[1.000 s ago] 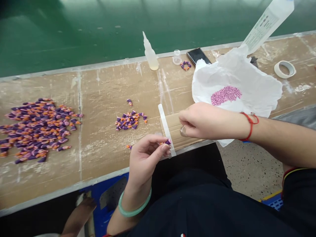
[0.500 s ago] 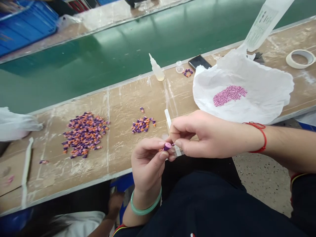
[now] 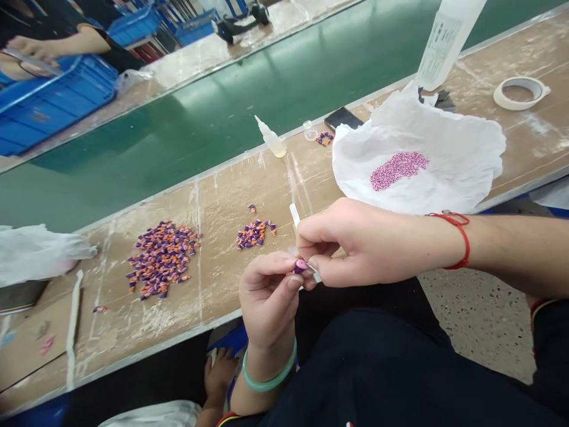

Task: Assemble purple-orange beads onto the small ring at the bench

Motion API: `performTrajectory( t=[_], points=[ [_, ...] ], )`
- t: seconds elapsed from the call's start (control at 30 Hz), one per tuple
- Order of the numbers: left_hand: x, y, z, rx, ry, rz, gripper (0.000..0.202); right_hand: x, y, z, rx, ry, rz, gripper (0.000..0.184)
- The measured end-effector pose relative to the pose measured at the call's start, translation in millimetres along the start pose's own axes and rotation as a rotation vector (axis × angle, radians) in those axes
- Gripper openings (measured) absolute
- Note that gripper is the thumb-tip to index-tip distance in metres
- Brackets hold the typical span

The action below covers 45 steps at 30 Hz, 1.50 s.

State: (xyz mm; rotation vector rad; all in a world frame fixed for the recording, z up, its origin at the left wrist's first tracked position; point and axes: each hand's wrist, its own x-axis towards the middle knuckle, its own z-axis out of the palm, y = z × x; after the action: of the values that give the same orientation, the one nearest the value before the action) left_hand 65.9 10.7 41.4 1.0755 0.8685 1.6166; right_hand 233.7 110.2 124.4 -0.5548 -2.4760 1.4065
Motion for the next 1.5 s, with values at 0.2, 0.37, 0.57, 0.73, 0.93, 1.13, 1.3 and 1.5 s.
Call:
performTrajectory(
  t=[0.2, 0.37, 0.57, 0.73, 0.93, 1.13, 1.3, 1.5],
  points=[
    [-2.1, -1.6, 1.1, 0.030, 0.007, 0.006, 0.011, -1.4, -5.2, 0.1, -0.122, -0.019, 0.015, 0.017],
    [-1.4, -2.2, 1.1, -0.019, 0.001, 0.038, 0.017, -1.9, -7.9, 1.4, -0.186, -0.031, -0.021, 0.018],
    [-0.8, -2.7, 3.3, -0.058, -0.003, 0.029, 0.019, -2.6, -4.1, 4.7, -0.208, -0.011, -0.074, 0.017],
    [-0.9, 0.5, 3.5, -0.059, 0.004, 0.006, 0.017, -3.9, -2.8, 5.6, -0.226, -0.004, -0.106, 0.019],
    [-1.9, 0.3, 2.7, -0.069, 0.008, -0.005, 0.018, -5.0, -1.1, 7.1, -0.232, 0.006, -0.100, 0.018],
    [-2.9, -2.3, 2.8, -0.046, 0.025, -0.012, 0.018, -5.6, 0.5, 8.5, -0.229, 0.015, -0.091, 0.017],
    [-4.7, -5.1, 5.6, 0.029, 0.079, -0.050, 0.008, -6.1, 9.3, 14.8, -0.242, 0.038, -0.102, 0.017],
    [-12.4, 2.0, -49.1, 0.422, 0.131, -0.277, 0.015, -22.2, 42.0, 11.2, -0.314, 0.234, -0.091, 0.037]
  ],
)
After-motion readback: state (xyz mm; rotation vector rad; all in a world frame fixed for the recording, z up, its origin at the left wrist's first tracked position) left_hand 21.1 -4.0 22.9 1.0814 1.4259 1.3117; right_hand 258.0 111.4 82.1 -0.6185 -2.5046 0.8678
